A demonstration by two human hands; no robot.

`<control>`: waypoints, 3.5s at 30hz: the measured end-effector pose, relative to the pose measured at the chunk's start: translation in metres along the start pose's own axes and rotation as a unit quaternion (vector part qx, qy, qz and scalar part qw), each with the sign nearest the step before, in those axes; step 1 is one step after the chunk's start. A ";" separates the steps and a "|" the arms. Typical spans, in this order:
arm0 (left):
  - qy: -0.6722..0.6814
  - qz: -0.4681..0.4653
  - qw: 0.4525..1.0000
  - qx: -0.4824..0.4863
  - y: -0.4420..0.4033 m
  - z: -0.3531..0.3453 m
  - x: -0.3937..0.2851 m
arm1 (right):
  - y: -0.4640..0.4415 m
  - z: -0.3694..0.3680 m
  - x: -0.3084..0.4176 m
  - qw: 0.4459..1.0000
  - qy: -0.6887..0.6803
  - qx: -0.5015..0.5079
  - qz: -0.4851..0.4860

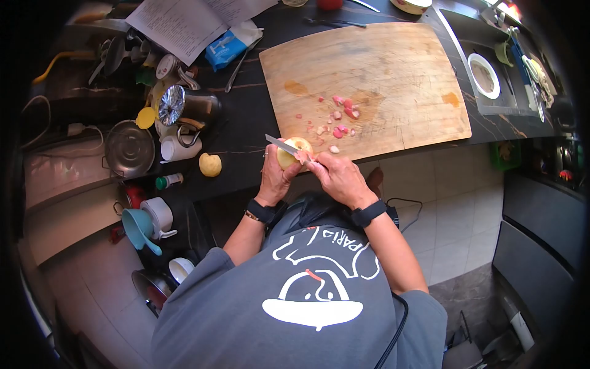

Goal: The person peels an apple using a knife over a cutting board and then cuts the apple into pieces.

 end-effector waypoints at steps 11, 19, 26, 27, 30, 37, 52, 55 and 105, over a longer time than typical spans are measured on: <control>-0.059 -0.008 0.998 -0.019 0.002 -0.008 0.007 | -0.003 -0.006 -0.004 0.998 0.058 -0.008 -0.010; -0.058 -0.010 0.998 -0.033 0.003 -0.009 0.005 | -0.006 -0.002 -0.003 0.997 0.062 -0.005 -0.039; -0.056 -0.011 0.998 -0.031 0.001 -0.010 0.005 | -0.007 -0.002 -0.002 0.995 0.077 -0.006 -0.058; -0.056 -0.007 0.998 -0.031 0.001 -0.010 0.004 | -0.007 -0.002 -0.002 0.995 0.077 -0.010 -0.059; -0.060 -0.010 0.998 -0.031 0.001 -0.010 0.003 | -0.007 -0.003 -0.004 0.995 0.065 -0.010 -0.080; -0.071 -0.014 0.997 -0.028 -0.001 -0.011 0.005 | -0.009 -0.003 -0.010 0.994 0.060 -0.009 -0.094; -0.103 -0.054 0.992 -0.052 0.006 -0.014 0.009 | 0.003 0.002 0.004 0.999 0.044 -0.014 -0.028; -0.117 -0.050 0.991 -0.040 0.004 -0.013 0.006 | 0.002 0.003 0.008 0.997 0.066 -0.010 -0.025; -0.009 0.023 0.997 -0.075 0.001 -0.017 0.006 | 0.001 -0.001 -0.007 0.998 0.052 -0.024 -0.004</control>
Point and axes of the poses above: each hand's wrist, its own y-axis away from the middle knuckle, its own z-axis out of the back of the hand, x = y × z, the point moved 1 cm from there along -y, towards the middle knuckle, and after that the axes turned 7 degrees about z, right-handed, at the moved point
